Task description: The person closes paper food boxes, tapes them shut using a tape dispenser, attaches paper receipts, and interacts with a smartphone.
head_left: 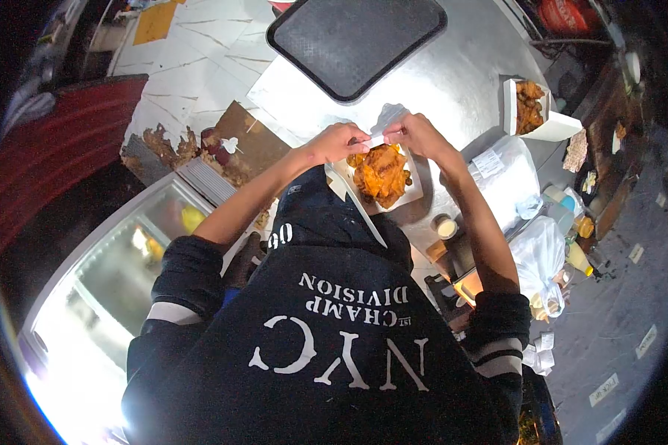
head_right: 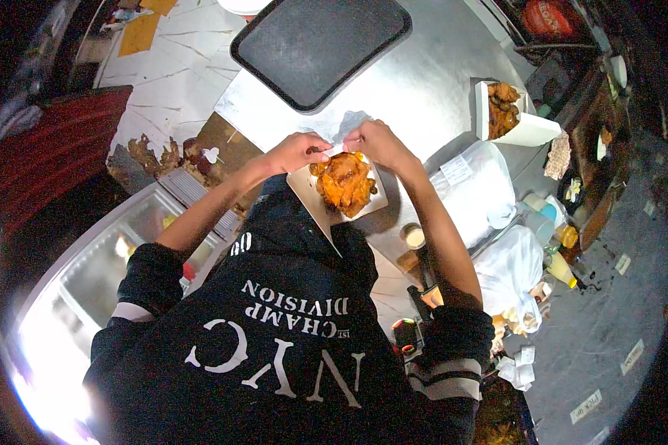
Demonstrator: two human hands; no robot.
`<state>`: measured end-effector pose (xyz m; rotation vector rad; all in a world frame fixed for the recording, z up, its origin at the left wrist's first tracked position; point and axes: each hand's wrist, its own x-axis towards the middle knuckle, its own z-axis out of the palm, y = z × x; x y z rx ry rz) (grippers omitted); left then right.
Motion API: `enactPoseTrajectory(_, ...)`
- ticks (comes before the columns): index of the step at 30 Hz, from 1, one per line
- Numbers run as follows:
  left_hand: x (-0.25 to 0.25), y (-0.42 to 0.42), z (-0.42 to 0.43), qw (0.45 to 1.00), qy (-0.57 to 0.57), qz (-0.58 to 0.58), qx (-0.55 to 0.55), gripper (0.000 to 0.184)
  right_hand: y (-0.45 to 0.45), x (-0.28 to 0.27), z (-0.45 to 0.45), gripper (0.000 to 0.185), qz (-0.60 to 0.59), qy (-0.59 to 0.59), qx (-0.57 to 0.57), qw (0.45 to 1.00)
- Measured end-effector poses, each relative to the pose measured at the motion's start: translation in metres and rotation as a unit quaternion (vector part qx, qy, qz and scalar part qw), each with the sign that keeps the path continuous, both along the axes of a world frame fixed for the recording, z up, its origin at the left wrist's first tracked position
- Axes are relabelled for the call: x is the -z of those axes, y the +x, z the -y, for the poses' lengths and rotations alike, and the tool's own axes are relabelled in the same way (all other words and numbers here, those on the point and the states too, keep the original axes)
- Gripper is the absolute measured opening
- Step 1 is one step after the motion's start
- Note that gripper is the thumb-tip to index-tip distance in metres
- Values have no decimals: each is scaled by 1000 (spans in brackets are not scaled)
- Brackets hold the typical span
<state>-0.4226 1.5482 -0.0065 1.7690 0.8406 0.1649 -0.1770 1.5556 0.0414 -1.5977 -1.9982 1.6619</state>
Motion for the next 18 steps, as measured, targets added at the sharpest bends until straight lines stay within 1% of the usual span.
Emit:
enactPoseTrajectory(3, -3, -3, -2, 999, 28, 15, -20, 25, -4, -13, 3, 24, 12, 38, -3, 999)
enactPoseTrajectory(5, -8, -7, -10, 998, -47, 6, -46, 23, -5, -16, 4, 24, 5, 69, 1, 998)
enactPoseTrajectory(6, -9, -9, -13, 995, -85, 1, -58, 22, -6, -21, 4, 23, 20, 87, -7, 996)
enactPoseTrajectory(7, -11, -10, -12, 993, -91, 36, -68, 19, -7, -28, 3, 22, 35, 104, -15, 994)
enactPoseTrajectory(8, -13, -10, -10, 996, -59, 25, -63, 18, -8, -32, 3, 21, 49, 120, -22, 991)
enactPoseTrajectory(11, -32, -3, -12, 999, 37, 3, -32, 14, -11, -24, 7, 16, 103, 291, -130, 942)
enactPoseTrajectory(14, -29, 3, -15, 993, 118, -9, 28, 15, -12, -21, 7, 15, 135, 317, -188, 920)
enactPoseTrajectory(16, -31, 6, -18, 984, 162, -28, 68, 16, -10, -18, 8, 18, 131, 341, -219, 905)
enactPoseTrajectory(18, -35, 7, -17, 980, 167, -42, 97, 16, -8, -16, 10, 18, 117, 373, -236, 890)
